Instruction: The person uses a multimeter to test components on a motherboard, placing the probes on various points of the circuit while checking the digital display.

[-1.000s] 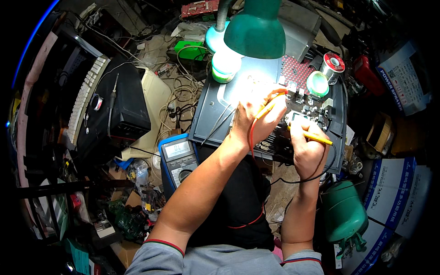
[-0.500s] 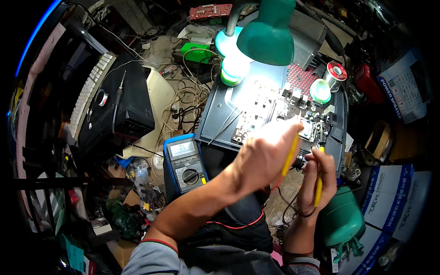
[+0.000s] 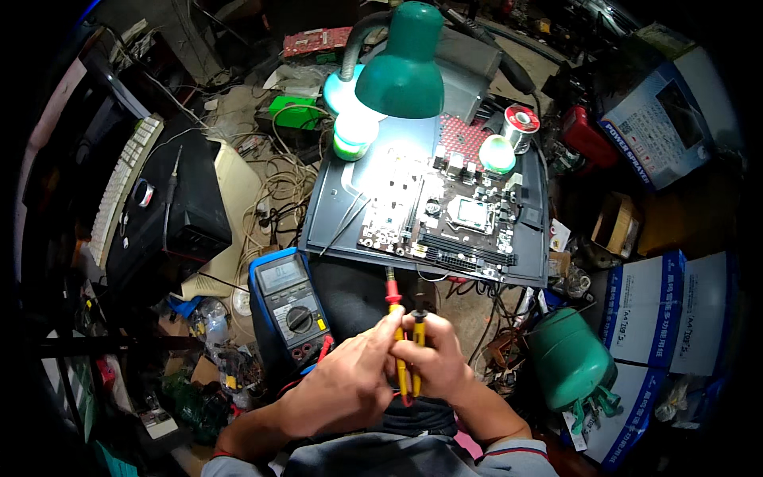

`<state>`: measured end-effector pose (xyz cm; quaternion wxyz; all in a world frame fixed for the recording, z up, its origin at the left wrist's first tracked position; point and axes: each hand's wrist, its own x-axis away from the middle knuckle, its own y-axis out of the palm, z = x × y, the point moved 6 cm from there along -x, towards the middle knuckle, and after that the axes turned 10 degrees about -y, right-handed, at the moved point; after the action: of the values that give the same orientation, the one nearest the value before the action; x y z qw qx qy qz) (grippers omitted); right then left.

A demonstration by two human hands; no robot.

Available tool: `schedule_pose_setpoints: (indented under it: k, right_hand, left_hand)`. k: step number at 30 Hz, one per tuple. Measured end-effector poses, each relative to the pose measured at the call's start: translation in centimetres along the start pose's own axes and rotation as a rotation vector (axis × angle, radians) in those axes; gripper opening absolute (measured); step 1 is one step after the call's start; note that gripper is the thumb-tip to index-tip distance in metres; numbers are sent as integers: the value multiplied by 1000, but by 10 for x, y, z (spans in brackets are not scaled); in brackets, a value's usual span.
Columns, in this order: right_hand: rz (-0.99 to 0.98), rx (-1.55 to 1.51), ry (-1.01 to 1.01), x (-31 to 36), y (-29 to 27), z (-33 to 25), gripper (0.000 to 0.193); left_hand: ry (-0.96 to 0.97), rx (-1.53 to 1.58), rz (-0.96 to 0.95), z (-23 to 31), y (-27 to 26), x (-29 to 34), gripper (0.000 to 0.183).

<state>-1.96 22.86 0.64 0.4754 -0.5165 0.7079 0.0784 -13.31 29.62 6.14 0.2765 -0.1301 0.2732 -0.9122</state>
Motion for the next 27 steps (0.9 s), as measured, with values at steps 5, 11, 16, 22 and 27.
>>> schedule_pose_setpoints:
  k: [5,11,16,22,27]
  right_hand:
    - [167,33,55,-2,-16,-10,36]
    - [382,-7,105,1,-38,-10,23]
    - [356,60,162,7,-51,-8,21]
    - [475,276,96,15,-117,-13,21]
    - [444,419,51,11,-161,27,22]
  left_hand:
    - [-373,-191,648,-67,-57,46,60]
    - [-679,-75,715,-153,-43,68,48]
    - [-623,255,789,-153,-34,72,45]
    - [-557,926,735,-115,-69,98,39]
    - [-360,905,308,-50,-81,23,36]
